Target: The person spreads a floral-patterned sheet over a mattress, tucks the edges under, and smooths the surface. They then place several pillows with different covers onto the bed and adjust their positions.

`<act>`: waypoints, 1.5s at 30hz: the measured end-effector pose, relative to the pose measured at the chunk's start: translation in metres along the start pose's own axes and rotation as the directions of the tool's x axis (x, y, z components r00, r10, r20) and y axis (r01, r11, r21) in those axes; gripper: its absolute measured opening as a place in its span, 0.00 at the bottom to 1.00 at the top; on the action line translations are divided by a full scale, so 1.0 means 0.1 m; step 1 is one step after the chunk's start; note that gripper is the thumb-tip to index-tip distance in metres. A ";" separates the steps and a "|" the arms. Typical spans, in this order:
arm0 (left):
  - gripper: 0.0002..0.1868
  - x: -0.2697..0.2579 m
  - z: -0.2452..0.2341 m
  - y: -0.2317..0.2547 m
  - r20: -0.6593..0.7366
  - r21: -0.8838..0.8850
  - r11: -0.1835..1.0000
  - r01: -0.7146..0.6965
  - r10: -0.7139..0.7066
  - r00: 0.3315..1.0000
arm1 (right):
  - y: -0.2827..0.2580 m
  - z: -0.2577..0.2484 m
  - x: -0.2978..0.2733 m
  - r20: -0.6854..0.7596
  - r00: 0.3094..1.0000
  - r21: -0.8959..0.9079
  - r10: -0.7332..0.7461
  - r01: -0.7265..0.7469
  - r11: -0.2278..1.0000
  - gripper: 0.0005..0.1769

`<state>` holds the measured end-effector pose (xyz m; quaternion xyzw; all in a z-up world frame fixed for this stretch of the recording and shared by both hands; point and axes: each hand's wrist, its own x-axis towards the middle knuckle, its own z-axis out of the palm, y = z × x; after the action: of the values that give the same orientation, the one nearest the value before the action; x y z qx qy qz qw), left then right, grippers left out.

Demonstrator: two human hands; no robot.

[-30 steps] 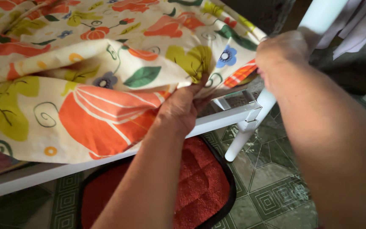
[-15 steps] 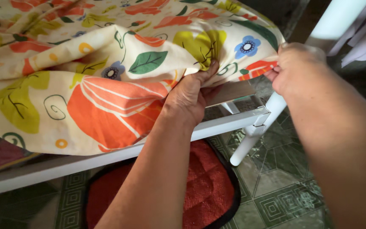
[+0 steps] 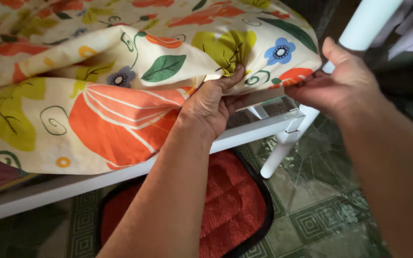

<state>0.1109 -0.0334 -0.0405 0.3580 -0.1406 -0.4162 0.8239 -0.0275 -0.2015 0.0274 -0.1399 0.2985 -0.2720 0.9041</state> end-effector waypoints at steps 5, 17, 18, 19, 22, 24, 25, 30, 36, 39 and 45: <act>0.18 -0.12 0.02 0.00 -0.034 0.062 0.998 0.017 -0.015 0.999 | 0.25 -0.03 0.07 0.089 0.988 -0.165 -0.122 0.136 0.977 0.24; 0.21 -0.10 0.12 -0.02 -0.028 0.044 0.999 -0.013 0.014 1.000 | 0.09 0.09 0.27 0.006 0.877 -0.846 -0.481 0.261 0.465 0.17; 0.20 -0.13 0.09 -0.03 -0.027 0.033 0.999 -0.026 0.027 0.999 | 0.07 0.09 0.28 -0.003 0.875 -0.827 -0.484 0.269 0.493 0.16; 0.20 -0.15 0.05 -0.05 0.037 0.018 0.999 -0.034 0.034 0.999 | 0.03 0.08 0.30 0.022 0.909 -0.742 -0.416 0.293 0.603 0.16; 0.19 -0.15 -0.09 -0.05 0.196 0.089 0.996 -0.017 0.000 0.981 | -0.13 0.06 0.33 0.096 0.958 -0.465 -0.269 0.282 0.839 0.17; 0.20 -0.13 -0.24 -0.05 0.222 0.294 0.955 0.039 -0.108 0.969 | -0.18 0.08 0.36 0.099 0.972 -0.327 -0.214 0.235 0.916 0.18; 0.19 -0.09 -0.26 -0.08 0.126 0.329 0.943 0.056 -0.102 0.987 | -0.20 0.09 0.38 0.153 0.973 -0.305 -0.175 0.215 0.928 0.19; 0.25 0.23 0.06 -0.42 -0.163 -0.275 0.927 -0.255 0.217 0.963 | -0.17 0.02 0.52 0.217 0.973 -0.137 -0.083 0.115 0.984 0.24; 0.34 0.05 0.33 -0.37 -0.024 -0.629 0.769 -0.113 0.126 0.992 | -0.01 -0.34 0.77 0.248 0.966 0.115 0.069 -0.100 0.988 0.23; 0.35 -0.01 0.28 -0.33 -0.050 -0.596 0.796 -0.102 0.091 0.995 | 0.07 -0.46 0.88 0.165 0.985 0.107 0.045 -0.063 0.992 0.23; 0.31 0.26 0.10 -0.43 0.004 -0.646 0.757 -0.098 0.131 0.991 | -0.02 -0.46 0.92 0.333 0.935 0.151 0.123 -0.182 0.972 0.23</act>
<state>0.0963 -0.0753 -0.0659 0.0340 -0.0309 -0.3967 0.9168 0.0048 -0.2601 -0.0503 -0.0766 0.1315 -0.2002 0.9679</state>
